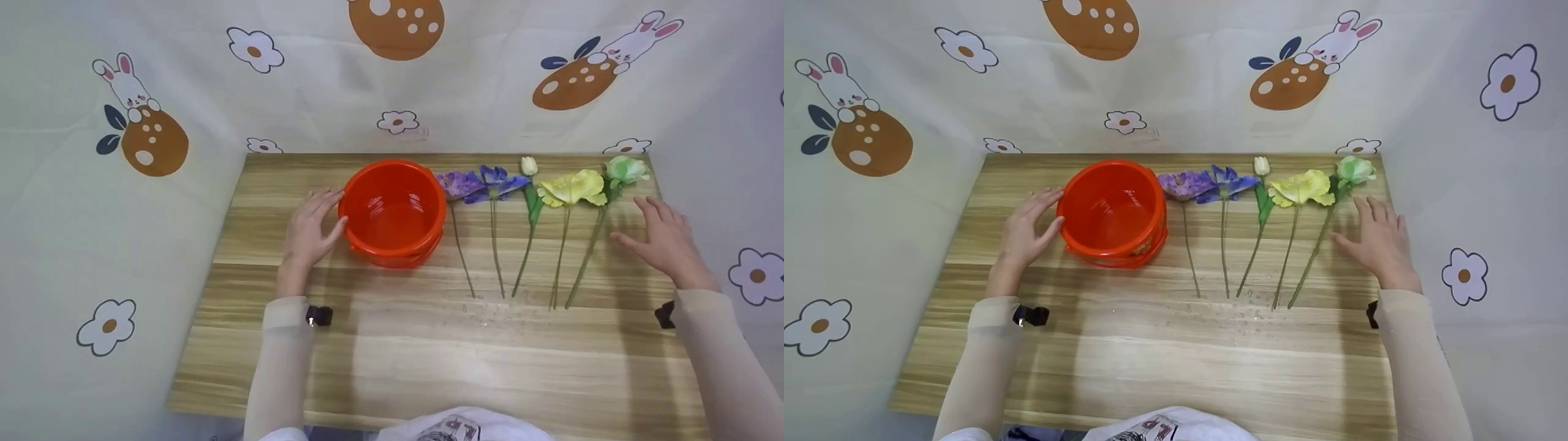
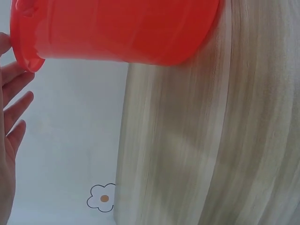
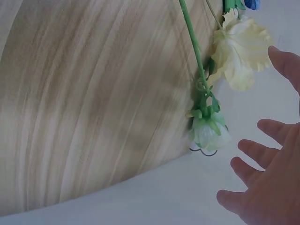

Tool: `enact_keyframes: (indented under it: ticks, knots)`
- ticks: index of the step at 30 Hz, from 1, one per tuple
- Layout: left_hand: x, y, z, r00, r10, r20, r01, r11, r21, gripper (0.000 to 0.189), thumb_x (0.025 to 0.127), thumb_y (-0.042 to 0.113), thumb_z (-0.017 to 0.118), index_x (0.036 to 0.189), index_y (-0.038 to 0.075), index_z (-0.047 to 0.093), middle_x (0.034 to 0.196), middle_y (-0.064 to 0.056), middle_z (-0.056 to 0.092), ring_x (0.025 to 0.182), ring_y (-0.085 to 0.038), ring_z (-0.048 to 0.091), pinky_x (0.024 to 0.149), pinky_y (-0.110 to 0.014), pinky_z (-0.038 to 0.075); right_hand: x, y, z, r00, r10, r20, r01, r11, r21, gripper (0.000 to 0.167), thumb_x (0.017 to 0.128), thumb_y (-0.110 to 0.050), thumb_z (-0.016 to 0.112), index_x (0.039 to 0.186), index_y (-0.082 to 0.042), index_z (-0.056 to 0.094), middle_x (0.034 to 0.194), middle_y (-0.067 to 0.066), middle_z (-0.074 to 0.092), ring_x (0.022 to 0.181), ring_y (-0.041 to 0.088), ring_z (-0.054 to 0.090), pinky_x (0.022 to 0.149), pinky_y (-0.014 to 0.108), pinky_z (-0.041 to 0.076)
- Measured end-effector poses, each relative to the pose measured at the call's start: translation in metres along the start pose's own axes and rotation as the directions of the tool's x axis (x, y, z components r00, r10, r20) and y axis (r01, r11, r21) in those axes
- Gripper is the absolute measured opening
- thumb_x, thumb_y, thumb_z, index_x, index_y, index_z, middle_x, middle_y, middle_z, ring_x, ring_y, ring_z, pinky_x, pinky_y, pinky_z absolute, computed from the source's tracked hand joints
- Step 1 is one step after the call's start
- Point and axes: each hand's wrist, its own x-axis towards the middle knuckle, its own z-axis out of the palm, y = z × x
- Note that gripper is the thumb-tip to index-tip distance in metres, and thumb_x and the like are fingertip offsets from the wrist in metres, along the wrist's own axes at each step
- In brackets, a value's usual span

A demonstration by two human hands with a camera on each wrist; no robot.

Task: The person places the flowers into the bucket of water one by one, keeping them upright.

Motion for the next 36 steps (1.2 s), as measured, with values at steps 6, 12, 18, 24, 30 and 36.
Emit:
enact_keyframes:
  ticks: [6, 12, 18, 24, 30, 36]
  knots:
    - [-0.002, -0.003, 0.003, 1.000, 0.023, -0.021, -0.024, 0.999, -0.030, 0.048, 0.096, 0.034, 0.058, 0.139, 0.013, 0.059, 0.144, -0.007, 0.060, 0.138, -0.027, 0.051, 0.123, -0.048, 0.031, 0.000, 0.003, 0.009, 1.000, 0.011, -0.011, -0.011, 0.999, 0.043, 0.095, 0.092, -0.046, 0.065, 0.157, 0.003, 0.015, 0.158, 0.037, 0.015, 0.140, 0.064, 0.015, 0.113, 0.077, 0.010]
    - [-0.005, -0.005, 0.006, 0.998, 0.026, -0.050, -0.030, 0.996, -0.079, 0.048, 0.095, 0.031, 0.059, 0.140, 0.014, 0.059, 0.142, -0.010, 0.061, 0.138, -0.026, 0.051, 0.121, -0.049, 0.032, 0.001, 0.005, 0.017, 1.000, 0.013, -0.018, -0.011, 0.996, 0.092, 0.091, 0.093, -0.039, 0.066, 0.156, 0.005, 0.017, 0.156, 0.040, 0.018, 0.140, 0.063, 0.018, 0.112, 0.076, 0.014]
    - [-0.009, -0.007, 0.012, 0.997, 0.009, -0.080, -0.018, 0.994, -0.109, 0.049, 0.095, 0.032, 0.058, 0.142, 0.017, 0.057, 0.145, -0.003, 0.059, 0.139, -0.023, 0.050, 0.124, -0.042, 0.029, 0.002, 0.005, 0.025, 0.999, 0.051, -0.005, -0.049, 0.989, 0.142, 0.090, 0.095, -0.039, 0.065, 0.157, 0.001, 0.014, 0.159, 0.037, 0.015, 0.139, 0.064, 0.020, 0.109, 0.079, 0.017]
    - [-0.012, -0.008, 0.014, 0.995, -0.007, -0.095, -0.007, 0.989, -0.145, 0.049, 0.095, 0.033, 0.059, 0.142, 0.019, 0.057, 0.145, -0.003, 0.059, 0.140, -0.022, 0.049, 0.124, -0.041, 0.029, 0.004, 0.005, 0.033, 0.997, 0.077, 0.006, -0.077, 0.979, 0.188, 0.090, 0.096, -0.043, 0.062, 0.158, 0.000, 0.014, 0.158, 0.037, 0.018, 0.137, 0.064, 0.024, 0.108, 0.078, 0.020]
    - [-0.013, -0.009, 0.015, 0.994, -0.008, -0.106, -0.011, 0.984, -0.178, 0.048, 0.095, 0.031, 0.060, 0.141, 0.018, 0.058, 0.143, -0.008, 0.060, 0.139, -0.025, 0.050, 0.122, -0.046, 0.032, 0.006, 0.006, 0.044, 0.995, 0.087, -0.045, -0.071, 0.958, 0.277, 0.084, 0.096, -0.035, 0.064, 0.156, 0.004, 0.020, 0.151, 0.042, 0.029, 0.133, 0.063, 0.032, 0.107, 0.075, 0.028]
    - [-0.010, -0.009, 0.016, 0.995, -0.008, -0.096, -0.011, 0.981, -0.193, 0.048, 0.095, 0.030, 0.060, 0.141, 0.019, 0.058, 0.143, -0.006, 0.060, 0.137, -0.027, 0.052, 0.120, -0.050, 0.035, 0.007, 0.010, 0.052, 0.991, 0.126, -0.034, -0.101, 0.906, 0.411, 0.081, 0.098, -0.031, 0.063, 0.155, 0.006, 0.020, 0.156, 0.036, 0.027, 0.137, 0.060, 0.033, 0.109, 0.070, 0.031]
